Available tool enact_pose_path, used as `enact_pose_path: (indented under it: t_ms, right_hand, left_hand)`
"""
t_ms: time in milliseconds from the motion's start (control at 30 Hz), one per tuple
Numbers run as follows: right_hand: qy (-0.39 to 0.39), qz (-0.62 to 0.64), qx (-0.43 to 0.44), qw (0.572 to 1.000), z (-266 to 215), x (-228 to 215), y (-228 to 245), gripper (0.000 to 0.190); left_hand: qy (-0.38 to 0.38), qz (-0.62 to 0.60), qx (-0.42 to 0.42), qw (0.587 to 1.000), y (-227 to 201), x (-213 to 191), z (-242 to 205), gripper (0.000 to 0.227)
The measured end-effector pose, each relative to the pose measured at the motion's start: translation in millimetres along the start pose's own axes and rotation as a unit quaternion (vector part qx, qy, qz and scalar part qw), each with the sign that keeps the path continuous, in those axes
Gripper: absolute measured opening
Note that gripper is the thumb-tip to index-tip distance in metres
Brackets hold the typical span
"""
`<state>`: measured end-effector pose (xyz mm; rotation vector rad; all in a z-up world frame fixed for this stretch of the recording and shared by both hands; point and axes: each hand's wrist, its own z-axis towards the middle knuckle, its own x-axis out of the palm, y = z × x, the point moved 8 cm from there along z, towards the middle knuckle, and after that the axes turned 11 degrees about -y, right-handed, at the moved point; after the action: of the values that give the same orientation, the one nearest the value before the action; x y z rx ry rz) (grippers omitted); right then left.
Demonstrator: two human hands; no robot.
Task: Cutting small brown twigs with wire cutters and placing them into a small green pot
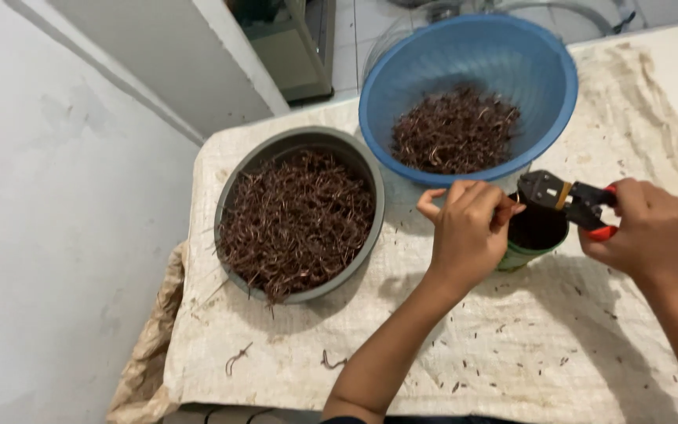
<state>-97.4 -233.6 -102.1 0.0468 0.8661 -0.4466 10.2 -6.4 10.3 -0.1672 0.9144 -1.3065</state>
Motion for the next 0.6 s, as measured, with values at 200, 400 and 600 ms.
enact_pose_path:
  t_ms: [200,400,600]
  right_hand:
    - [0.088,0.157,0.080,0.980,-0.5,-4.8,12.8,0.059]
    - [0.037,0.359,0.146,0.921,-6.9,-18.7,19.8,0.064]
    - [0.055,0.584,0.282,0.759,-16.5,-11.4,24.2,0.061]
  left_hand:
    - [0.011,0.018,0.003,1.000,-4.2,6.9,2.5,0.025]
    - [0.028,0.019,-0.005,0.999,-11.5,8.1,6.4,0.020]
    - [0.020,0.015,-0.012,1.000,-9.2,7.3,9.9,0.022]
